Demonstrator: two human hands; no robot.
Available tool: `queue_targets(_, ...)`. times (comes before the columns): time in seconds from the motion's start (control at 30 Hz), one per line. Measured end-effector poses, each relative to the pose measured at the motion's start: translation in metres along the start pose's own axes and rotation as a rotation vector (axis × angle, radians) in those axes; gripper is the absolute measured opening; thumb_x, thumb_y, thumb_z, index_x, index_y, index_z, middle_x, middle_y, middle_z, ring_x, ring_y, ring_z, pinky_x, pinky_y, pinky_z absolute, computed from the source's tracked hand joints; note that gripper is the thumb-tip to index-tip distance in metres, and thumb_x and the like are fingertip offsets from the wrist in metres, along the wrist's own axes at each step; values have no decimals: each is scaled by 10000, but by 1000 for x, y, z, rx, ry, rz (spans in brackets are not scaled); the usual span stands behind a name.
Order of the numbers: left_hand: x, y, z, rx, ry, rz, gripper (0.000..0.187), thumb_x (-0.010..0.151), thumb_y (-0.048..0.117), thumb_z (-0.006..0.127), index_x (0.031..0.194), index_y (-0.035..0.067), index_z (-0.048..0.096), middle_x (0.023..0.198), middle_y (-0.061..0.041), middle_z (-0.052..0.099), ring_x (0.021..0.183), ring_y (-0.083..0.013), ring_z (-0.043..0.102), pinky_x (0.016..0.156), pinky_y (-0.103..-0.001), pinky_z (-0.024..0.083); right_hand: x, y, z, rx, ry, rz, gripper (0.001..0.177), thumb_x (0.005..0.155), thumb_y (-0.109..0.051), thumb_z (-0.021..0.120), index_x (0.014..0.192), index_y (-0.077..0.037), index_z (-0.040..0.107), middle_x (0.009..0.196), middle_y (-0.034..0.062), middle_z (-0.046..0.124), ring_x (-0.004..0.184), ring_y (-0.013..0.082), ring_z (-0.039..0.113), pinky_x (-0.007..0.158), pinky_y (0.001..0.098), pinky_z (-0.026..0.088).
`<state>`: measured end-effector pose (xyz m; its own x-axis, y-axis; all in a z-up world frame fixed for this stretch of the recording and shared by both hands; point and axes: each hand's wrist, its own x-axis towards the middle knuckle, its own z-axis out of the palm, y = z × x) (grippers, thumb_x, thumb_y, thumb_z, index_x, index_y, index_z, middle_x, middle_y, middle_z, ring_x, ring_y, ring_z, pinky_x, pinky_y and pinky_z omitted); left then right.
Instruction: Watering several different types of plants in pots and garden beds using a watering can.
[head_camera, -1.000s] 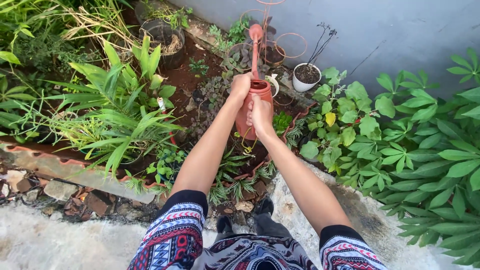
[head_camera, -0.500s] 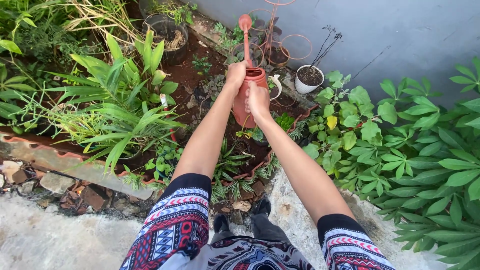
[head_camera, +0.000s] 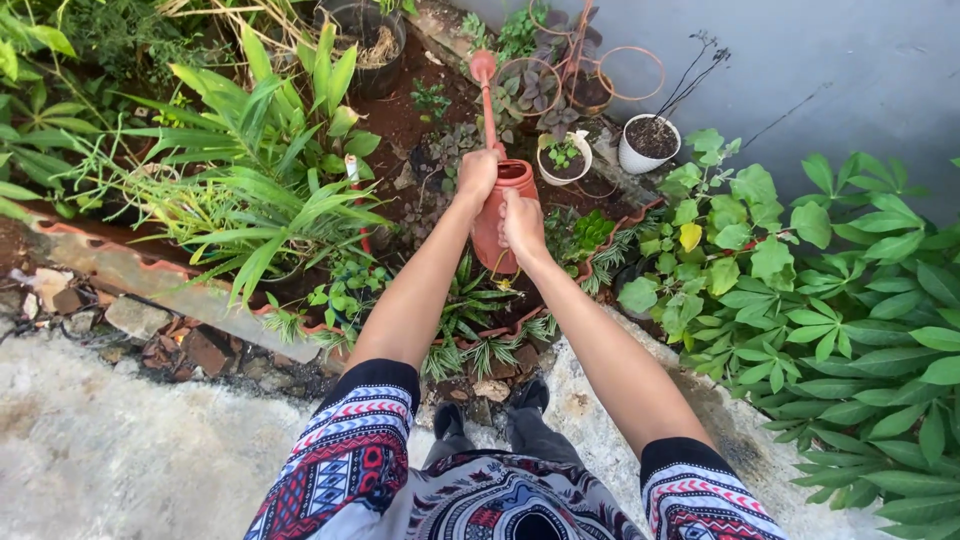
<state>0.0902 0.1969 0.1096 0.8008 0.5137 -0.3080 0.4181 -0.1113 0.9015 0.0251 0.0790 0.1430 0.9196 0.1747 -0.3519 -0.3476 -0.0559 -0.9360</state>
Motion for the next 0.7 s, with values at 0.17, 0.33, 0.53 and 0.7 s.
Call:
queue_targets(0.17, -25, -32, -14, 30, -19, -55, 491, 737, 400, 583, 1128, 158, 756, 1240, -175, 692, 1306, -370, 549, 1105, -463, 415, -18, 35, 6, -1, -22, 34, 393, 936, -304, 496, 631, -56, 492, 441, 87, 356, 294, 166, 391, 302, 297, 327)
queue_targets(0.33, -61, -64, -29, 45, -32, -106, 507, 787, 380, 531, 1194, 142, 719, 1270, -185, 673, 1327, -368, 534, 1121, -469, 398, -40, 76, 9, 1, -60, 66, 400, 946, -302, 493, 625, -63, 491, 429, 82, 367, 294, 175, 403, 305, 297, 344)
queue_targets(0.53, -102, -102, -53, 85, -7, -168, 493, 845, 400, 533, 1262, 184, 686, 1311, -192, 647, 1350, -377, 502, 1124, -478, 396, -76, 110, 18, -4, -119, 128, 393, 937, -279, 501, 615, -55, 482, 434, 106, 338, 300, 204, 406, 309, 315, 343)
queue_targets(0.7, -127, -131, -59, 87, 9, -192, 562, 888, 372, 486, 1375, 125, 616, 1352, -229, 618, 1360, -402, 496, 1128, -493, 385, -98, 140, 14, 7, -190, 173, 395, 962, -274, 477, 622, -75, 476, 429, 73, 350, 306, 167, 386, 318, 279, 345)
